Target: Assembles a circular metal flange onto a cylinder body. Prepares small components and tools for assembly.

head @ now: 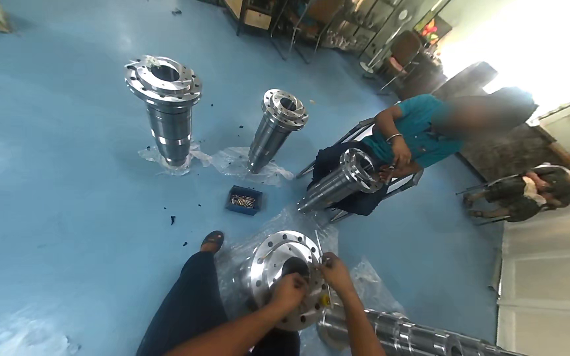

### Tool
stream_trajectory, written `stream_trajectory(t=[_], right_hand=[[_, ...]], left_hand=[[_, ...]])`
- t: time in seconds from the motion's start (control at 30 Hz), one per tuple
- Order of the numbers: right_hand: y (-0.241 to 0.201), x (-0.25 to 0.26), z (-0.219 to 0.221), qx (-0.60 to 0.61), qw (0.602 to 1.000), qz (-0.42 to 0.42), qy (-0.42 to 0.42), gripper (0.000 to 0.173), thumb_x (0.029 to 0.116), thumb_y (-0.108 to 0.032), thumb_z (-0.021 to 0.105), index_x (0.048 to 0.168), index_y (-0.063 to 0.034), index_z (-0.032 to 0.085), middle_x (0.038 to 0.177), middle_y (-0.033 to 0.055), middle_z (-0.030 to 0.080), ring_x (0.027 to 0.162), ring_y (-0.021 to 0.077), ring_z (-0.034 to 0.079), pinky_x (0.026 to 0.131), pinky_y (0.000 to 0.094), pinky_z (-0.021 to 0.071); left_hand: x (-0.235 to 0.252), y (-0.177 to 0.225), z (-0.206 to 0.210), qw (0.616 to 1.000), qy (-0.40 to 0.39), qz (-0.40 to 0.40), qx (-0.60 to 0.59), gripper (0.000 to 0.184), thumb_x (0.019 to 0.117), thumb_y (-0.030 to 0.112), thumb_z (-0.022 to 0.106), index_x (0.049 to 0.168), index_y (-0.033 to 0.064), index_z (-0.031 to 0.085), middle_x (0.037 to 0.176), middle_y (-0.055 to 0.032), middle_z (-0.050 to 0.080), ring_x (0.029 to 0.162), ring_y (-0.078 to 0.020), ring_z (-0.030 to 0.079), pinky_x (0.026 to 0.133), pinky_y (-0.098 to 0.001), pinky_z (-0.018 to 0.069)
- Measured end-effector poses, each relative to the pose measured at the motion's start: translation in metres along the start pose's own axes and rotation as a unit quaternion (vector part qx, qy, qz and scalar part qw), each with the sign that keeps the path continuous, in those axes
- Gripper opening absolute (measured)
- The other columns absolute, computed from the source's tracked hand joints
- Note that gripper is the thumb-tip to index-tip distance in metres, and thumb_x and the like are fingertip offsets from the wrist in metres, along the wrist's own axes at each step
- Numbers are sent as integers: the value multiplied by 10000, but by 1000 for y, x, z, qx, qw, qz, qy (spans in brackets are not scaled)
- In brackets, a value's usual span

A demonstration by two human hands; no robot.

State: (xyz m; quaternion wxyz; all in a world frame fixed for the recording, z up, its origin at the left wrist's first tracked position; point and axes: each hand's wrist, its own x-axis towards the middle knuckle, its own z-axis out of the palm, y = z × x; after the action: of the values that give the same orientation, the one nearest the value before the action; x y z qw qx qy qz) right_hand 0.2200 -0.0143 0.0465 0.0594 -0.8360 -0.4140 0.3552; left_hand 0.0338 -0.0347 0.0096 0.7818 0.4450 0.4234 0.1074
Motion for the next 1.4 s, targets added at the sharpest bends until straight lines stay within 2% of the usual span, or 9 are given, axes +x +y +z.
stream_trajectory(t=[0.5,0.6,0.67,0.83,0.97,1.1,1.17,1.3,1.4], right_hand=[[-10,-7,7,13,986,146,81,425,1038,-381,587,1125,28,662,1004,179,710,879,263,726,816,446,594],[-16,-20,6,-105,979,119,124,524,1025,-471,578,1254,-4,636,1162,199,698,1023,326,708,900,500,554],[-20,-30,5,-191,970,52,137,480,1053,-332,560,1412,-13,543,1390,235,559,1163,365,656,978,486,543],[-4,-30,1,-250,965,-61,53,447,912,-37,615,1358,-23,633,1395,222,571,1299,395,540,1108,487,437],[-5,-30,-10,-262,965,-25,3,399,996,-202,643,1348,-16,618,1347,223,592,1257,371,586,1078,489,470],[-4,-28,-11,-255,966,29,-13,551,1025,-537,537,1139,-20,690,1128,200,703,1091,362,678,944,556,520],[-4,-30,-5,-247,967,52,10,637,1027,-613,452,1061,-35,717,1062,190,723,1042,359,697,893,569,532],[-20,-37,-3,-277,958,76,26,583,1080,-525,371,1160,-49,700,1158,196,714,1117,361,685,928,563,528],[-31,-43,-7,-287,956,11,55,334,1040,-197,517,1297,-23,639,1314,194,632,1234,346,616,1028,511,494]], left_hand=[[2,-2,6,999,-46,4,5,378,1088,287,519,1343,10,555,1098,-142,699,876,-193,723,808,-362,602],[3,2,1,1000,-8,6,24,354,1088,255,515,1325,1,583,1093,-154,696,861,-209,721,821,-378,603],[5,5,-4,999,17,9,26,329,1085,247,524,1292,4,604,1075,-147,702,844,-201,726,813,-371,608],[9,12,-12,997,63,31,-30,295,1075,175,538,1294,-16,586,1057,-138,705,829,-177,727,787,-334,613],[7,17,-24,986,163,40,-13,415,1057,219,577,1409,5,522,1083,-158,702,865,-229,725,801,-393,610],[-5,25,-46,940,329,80,37,334,1044,194,564,1326,19,598,1033,-142,706,894,-253,703,841,-450,581],[-10,26,-58,913,391,88,80,371,1029,189,587,1356,14,581,1174,-170,674,1075,-295,666,960,-478,541],[-14,5,-64,880,445,15,164,684,971,361,677,1491,-24,456,1473,-257,502,1336,-389,531,1113,-494,442],[-7,-13,-45,881,453,-71,119,782,1012,488,590,1560,-20,358,1529,-249,456,1358,-375,524,1111,-491,449]])
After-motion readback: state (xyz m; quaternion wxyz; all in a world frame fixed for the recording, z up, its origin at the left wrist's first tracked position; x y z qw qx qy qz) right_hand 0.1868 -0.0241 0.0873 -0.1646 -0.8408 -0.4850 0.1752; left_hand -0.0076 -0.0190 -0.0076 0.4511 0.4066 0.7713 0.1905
